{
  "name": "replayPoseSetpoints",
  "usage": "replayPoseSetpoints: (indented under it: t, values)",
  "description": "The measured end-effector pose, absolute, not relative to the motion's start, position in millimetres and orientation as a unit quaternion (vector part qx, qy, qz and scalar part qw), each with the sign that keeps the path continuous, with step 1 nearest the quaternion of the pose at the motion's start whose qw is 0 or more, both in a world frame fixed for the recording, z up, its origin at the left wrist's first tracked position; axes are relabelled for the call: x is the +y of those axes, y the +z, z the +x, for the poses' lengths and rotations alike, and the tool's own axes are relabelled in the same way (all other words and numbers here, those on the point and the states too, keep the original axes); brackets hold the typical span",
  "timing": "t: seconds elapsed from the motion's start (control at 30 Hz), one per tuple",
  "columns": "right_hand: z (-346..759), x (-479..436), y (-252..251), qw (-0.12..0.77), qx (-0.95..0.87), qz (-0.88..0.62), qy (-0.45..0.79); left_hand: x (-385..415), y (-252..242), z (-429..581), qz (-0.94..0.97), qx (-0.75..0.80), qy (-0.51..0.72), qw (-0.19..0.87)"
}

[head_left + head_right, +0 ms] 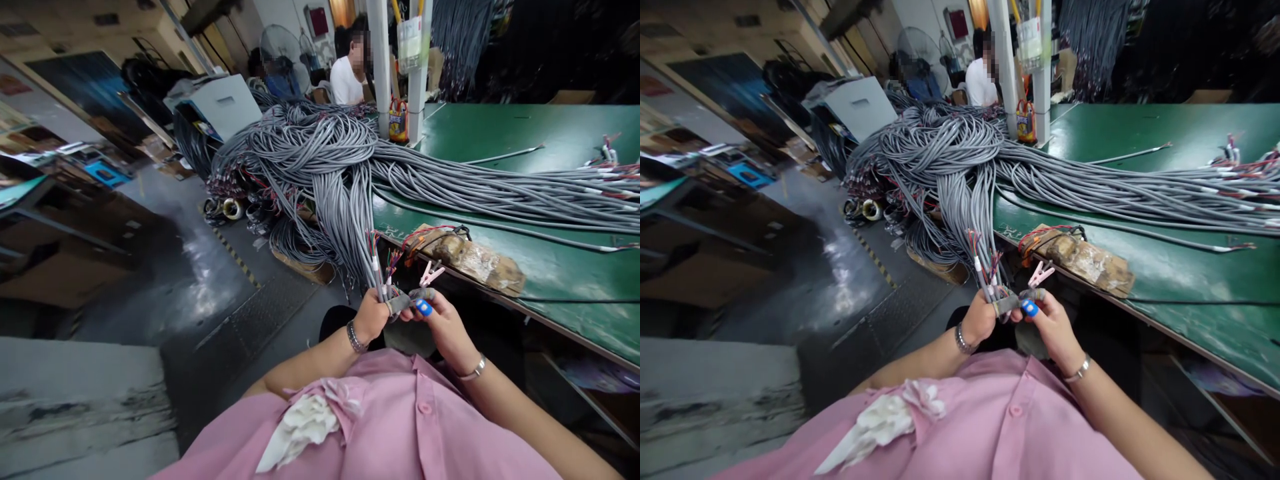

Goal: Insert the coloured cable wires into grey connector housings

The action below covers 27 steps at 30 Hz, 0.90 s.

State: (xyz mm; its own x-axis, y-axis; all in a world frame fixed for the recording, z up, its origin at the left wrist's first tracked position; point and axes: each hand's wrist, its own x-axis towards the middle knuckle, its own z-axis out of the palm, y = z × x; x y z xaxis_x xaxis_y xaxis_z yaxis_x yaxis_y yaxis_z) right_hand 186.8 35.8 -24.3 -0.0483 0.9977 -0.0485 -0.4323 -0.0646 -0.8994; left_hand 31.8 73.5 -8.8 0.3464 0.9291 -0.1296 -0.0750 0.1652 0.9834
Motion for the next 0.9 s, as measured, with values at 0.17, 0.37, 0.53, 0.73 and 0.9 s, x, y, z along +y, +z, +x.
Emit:
replayPoseSetpoints:
  t: [0.17, 0.37, 0.53, 0.73, 0.9]
  values:
    - [187.5, 42.5, -13.2, 0.570, -0.414, -0.400, 0.587, 75.2, -3.4, 27.1, 0.559, 0.403, 0.324, 0.648]
    - [197.7, 58.8, -24.0, 0.564, -0.381, -0.430, 0.594, 69.2, -7.8, 19.9, 0.612, 0.404, 0.267, 0.626]
    - [195.2, 53.5, -31.4, 0.573, -0.314, -0.390, 0.649, 71.8, -7.4, 21.8, 0.545, 0.408, 0.358, 0.639]
    - [191.9, 40.3, -24.8, 0.535, -0.374, -0.375, 0.658, 73.1, -8.7, 26.5, 0.531, 0.407, 0.388, 0.634]
    - [187.5, 41.7, -12.5, 0.537, -0.434, -0.401, 0.602, 74.2, -4.8, 25.2, 0.571, 0.392, 0.339, 0.637]
